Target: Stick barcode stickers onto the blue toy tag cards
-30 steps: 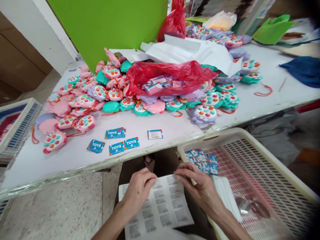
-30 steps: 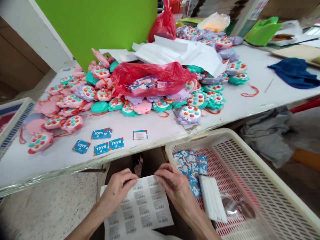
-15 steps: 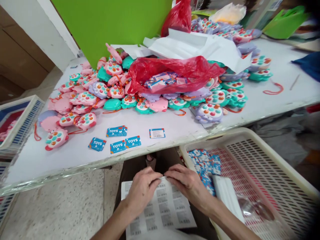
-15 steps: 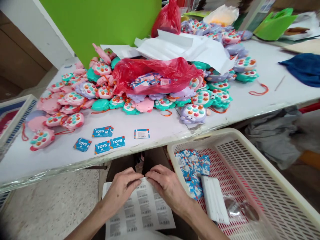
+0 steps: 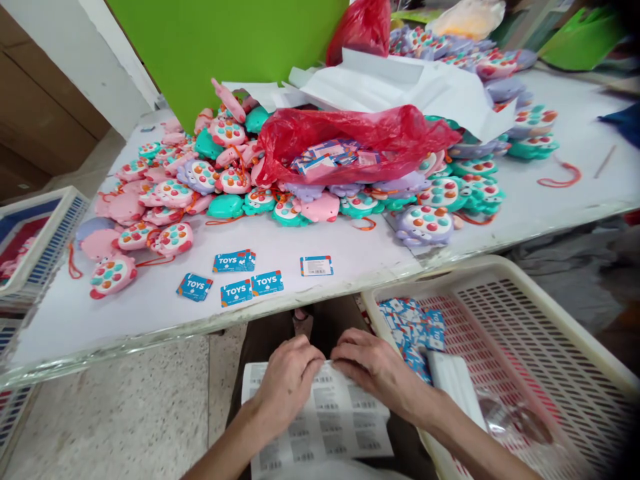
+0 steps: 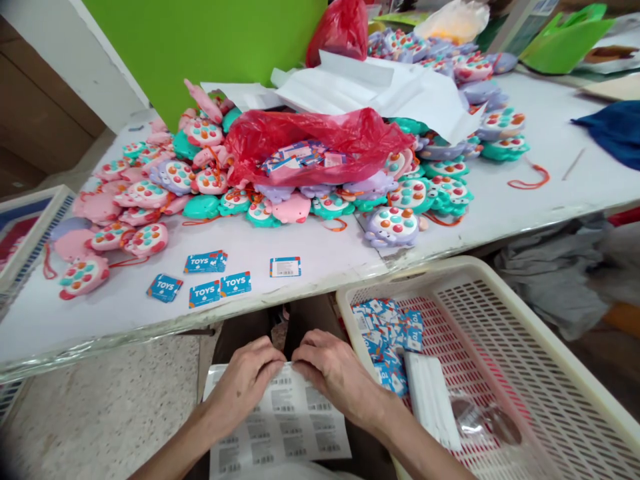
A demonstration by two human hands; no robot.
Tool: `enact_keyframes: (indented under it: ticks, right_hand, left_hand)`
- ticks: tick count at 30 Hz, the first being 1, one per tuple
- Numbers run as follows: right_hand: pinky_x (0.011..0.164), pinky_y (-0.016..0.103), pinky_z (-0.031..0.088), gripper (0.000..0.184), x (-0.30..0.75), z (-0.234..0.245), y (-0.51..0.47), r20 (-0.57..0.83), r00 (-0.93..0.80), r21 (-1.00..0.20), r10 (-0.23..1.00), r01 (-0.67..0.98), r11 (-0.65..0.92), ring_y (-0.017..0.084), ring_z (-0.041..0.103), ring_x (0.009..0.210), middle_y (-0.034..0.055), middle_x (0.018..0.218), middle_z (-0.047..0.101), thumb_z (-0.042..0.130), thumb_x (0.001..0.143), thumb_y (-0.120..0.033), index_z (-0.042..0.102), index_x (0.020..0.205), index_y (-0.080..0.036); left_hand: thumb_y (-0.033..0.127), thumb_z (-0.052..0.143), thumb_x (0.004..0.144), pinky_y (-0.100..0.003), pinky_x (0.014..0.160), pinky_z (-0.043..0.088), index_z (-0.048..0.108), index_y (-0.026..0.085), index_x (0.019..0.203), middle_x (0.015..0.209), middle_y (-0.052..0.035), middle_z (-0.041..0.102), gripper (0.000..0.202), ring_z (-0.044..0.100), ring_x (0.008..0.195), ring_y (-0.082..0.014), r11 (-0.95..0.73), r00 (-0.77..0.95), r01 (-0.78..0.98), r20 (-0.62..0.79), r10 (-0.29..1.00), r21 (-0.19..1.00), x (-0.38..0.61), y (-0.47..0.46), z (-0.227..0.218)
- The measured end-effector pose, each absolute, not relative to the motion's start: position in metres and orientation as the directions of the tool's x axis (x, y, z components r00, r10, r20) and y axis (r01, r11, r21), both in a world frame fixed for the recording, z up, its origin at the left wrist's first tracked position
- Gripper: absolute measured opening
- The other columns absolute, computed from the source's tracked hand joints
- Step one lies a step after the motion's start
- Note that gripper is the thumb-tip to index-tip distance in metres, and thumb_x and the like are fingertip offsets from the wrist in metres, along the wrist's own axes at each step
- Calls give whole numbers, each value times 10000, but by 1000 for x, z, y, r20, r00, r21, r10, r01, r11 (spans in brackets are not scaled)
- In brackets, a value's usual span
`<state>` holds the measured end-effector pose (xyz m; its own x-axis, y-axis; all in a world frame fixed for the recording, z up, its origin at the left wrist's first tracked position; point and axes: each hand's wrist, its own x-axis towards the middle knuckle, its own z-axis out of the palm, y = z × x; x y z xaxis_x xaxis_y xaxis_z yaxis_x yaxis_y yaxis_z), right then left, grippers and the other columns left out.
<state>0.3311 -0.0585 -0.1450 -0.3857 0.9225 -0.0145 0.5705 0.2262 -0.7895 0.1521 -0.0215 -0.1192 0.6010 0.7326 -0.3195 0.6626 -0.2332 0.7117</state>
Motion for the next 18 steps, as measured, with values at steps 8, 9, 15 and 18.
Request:
enact_keyframes:
  ticks: [8, 9, 15, 18]
  right_hand:
    - [679, 273, 391, 216, 330, -142, -58, -67, -441, -781, 895, 581, 228, 157, 501, 733, 25, 771, 541, 381, 917, -176, 562, 800, -169]
    - [677, 273, 386, 221, 330, -141, -58, -66, -446, -782, 893, 579, 232, 156, 498, 730, 22, 768, 539, 373, 919, -176, 555, 794, -170]
    - [721, 292, 376, 193, 326, -137, -55, -20, -408, -795, 913, 560, 233, 158, 515, 768, 23, 808, 574, 397, 924, -231, 565, 842, -183]
    - [710, 299, 370, 194, 324, -137, -54, 16, -403, -785, 915, 562, 261, 162, 516, 747, 21, 775, 580, 421, 916, -261, 574, 826, -183]
  left_hand:
    - [135, 522, 790, -234, 685, 370, 651, 184, 821, 764, -5, 571, 142, 529, 765, -153, -177, 585, 642, -327, 743, 746, 154, -21, -115]
    - [139, 514, 798, -233, 675, 366, 652, 184, 788, 746, -4, 564, 146, 526, 752, -151, -189, 591, 642, -323, 739, 743, 154, -21, -115]
    - [140, 427, 844, -249, 656, 354, 619, 156, 705, 708, -15, 533, 237, 505, 714, -150, -257, 611, 668, -317, 726, 699, 157, -21, -117]
    - [151, 412, 847, -248, 646, 363, 622, 155, 713, 704, -19, 544, 249, 514, 702, -150, -245, 616, 660, -324, 718, 710, 157, -20, -116]
